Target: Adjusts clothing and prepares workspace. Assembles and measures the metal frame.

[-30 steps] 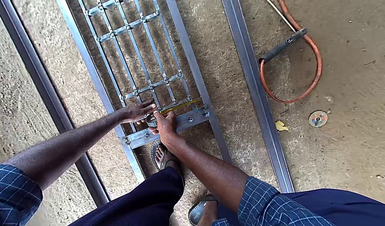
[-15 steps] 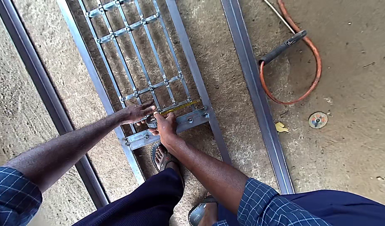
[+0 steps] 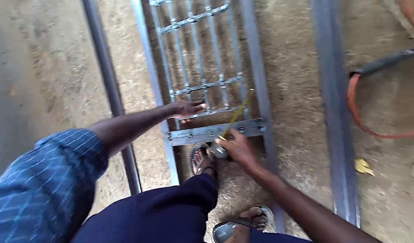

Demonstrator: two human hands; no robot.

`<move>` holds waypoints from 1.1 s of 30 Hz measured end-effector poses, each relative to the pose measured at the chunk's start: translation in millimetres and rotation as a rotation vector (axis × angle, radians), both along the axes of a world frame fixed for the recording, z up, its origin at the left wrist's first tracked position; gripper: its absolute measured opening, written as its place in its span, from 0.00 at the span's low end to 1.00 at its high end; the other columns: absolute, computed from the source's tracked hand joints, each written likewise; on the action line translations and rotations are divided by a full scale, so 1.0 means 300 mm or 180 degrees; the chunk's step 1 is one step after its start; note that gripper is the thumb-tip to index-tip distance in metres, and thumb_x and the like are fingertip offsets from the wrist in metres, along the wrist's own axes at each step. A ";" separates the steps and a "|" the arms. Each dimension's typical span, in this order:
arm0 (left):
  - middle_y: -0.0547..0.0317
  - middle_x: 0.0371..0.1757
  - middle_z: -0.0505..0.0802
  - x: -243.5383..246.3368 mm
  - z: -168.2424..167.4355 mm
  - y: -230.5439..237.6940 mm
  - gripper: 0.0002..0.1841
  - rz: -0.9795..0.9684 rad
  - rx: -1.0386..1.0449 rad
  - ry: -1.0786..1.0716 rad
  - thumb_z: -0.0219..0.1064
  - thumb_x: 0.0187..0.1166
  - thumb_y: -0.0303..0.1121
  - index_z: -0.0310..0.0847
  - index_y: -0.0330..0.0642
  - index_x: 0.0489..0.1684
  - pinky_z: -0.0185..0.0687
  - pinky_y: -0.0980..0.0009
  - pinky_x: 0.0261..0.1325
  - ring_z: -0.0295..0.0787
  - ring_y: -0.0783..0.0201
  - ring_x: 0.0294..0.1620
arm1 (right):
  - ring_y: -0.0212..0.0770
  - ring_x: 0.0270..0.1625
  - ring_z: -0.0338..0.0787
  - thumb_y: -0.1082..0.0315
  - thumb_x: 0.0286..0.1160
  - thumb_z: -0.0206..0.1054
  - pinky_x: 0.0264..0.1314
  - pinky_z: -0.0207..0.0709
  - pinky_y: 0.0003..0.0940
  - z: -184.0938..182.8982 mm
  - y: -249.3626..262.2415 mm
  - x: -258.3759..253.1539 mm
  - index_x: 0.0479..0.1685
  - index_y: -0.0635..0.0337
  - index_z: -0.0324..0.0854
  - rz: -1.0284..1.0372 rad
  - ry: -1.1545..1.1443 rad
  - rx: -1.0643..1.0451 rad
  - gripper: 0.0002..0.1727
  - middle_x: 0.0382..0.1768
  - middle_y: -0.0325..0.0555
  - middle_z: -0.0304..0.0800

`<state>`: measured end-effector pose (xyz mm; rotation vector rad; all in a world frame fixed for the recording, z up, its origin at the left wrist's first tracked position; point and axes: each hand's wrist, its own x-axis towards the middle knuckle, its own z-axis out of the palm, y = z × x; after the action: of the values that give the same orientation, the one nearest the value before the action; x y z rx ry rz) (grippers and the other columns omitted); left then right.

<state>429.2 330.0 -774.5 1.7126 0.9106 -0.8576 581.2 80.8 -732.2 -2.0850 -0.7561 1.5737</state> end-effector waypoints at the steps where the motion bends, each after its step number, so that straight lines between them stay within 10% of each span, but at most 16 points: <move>1: 0.43 0.71 0.89 0.000 -0.003 0.005 0.36 -0.0016 0.0019 0.0014 0.38 0.87 0.70 0.50 0.75 0.96 0.88 0.38 0.56 0.95 0.43 0.51 | 0.52 0.45 0.94 0.41 0.75 0.72 0.46 0.85 0.64 0.011 -0.052 0.069 0.70 0.40 0.82 0.0700 -0.0496 0.0025 0.27 0.45 0.47 0.95; 5: 0.42 0.65 0.91 0.011 -0.001 0.008 0.36 -0.0007 0.0026 0.0031 0.37 0.87 0.71 0.49 0.78 0.96 0.88 0.40 0.52 0.95 0.44 0.46 | 0.57 0.30 0.91 0.53 0.74 0.67 0.26 0.80 0.58 -0.033 -0.216 0.283 0.60 0.46 0.86 0.2563 -0.2286 0.1169 0.18 0.30 0.48 0.88; 9: 0.43 0.63 0.91 0.010 0.006 0.008 0.35 0.0147 -0.0062 0.0023 0.37 0.87 0.70 0.53 0.78 0.94 0.89 0.42 0.48 0.94 0.45 0.44 | 0.62 0.47 0.88 0.62 0.75 0.64 0.44 0.77 0.58 -0.024 -0.118 0.318 0.63 0.52 0.86 0.3444 -0.2776 0.1613 0.18 0.43 0.57 0.88; 14: 0.46 0.69 0.89 0.010 0.000 0.009 0.35 0.0395 -0.0146 0.0022 0.40 0.85 0.72 0.57 0.79 0.93 0.88 0.42 0.47 0.93 0.45 0.48 | 0.66 0.54 0.85 0.68 0.77 0.65 0.52 0.73 0.64 -0.032 0.128 0.182 0.59 0.55 0.85 0.3571 -0.3012 0.1968 0.14 0.47 0.60 0.85; 18: 0.52 0.78 0.85 0.016 0.026 0.011 0.39 0.0133 0.0008 0.0119 0.36 0.84 0.74 0.64 0.71 0.91 0.75 0.34 0.73 0.84 0.47 0.75 | 0.67 0.64 0.82 0.70 0.81 0.60 0.63 0.69 0.68 -0.055 0.248 0.058 0.56 0.56 0.85 0.3623 -0.3094 0.1840 0.12 0.54 0.62 0.85; 24: 0.43 0.65 0.90 0.015 0.024 0.014 0.40 0.0537 -0.0241 0.0187 0.37 0.82 0.76 0.70 0.68 0.87 0.85 0.40 0.51 0.91 0.45 0.52 | 0.66 0.67 0.81 0.71 0.81 0.60 0.68 0.68 0.69 -0.104 0.269 -0.019 0.58 0.59 0.83 0.3828 -0.3235 0.1711 0.12 0.58 0.63 0.84; 33: 0.43 0.65 0.90 0.015 0.012 0.019 0.40 0.0702 -0.0312 0.0224 0.39 0.81 0.76 0.71 0.68 0.86 0.85 0.40 0.51 0.91 0.44 0.51 | 0.66 0.65 0.81 0.70 0.84 0.56 0.65 0.68 0.68 -0.145 0.262 -0.005 0.63 0.58 0.81 0.3746 -0.3242 0.1840 0.15 0.58 0.63 0.83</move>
<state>433.9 335.6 -770.9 1.4744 1.0654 -0.8052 579.6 159.4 -775.6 -1.8814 -2.7120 0.2732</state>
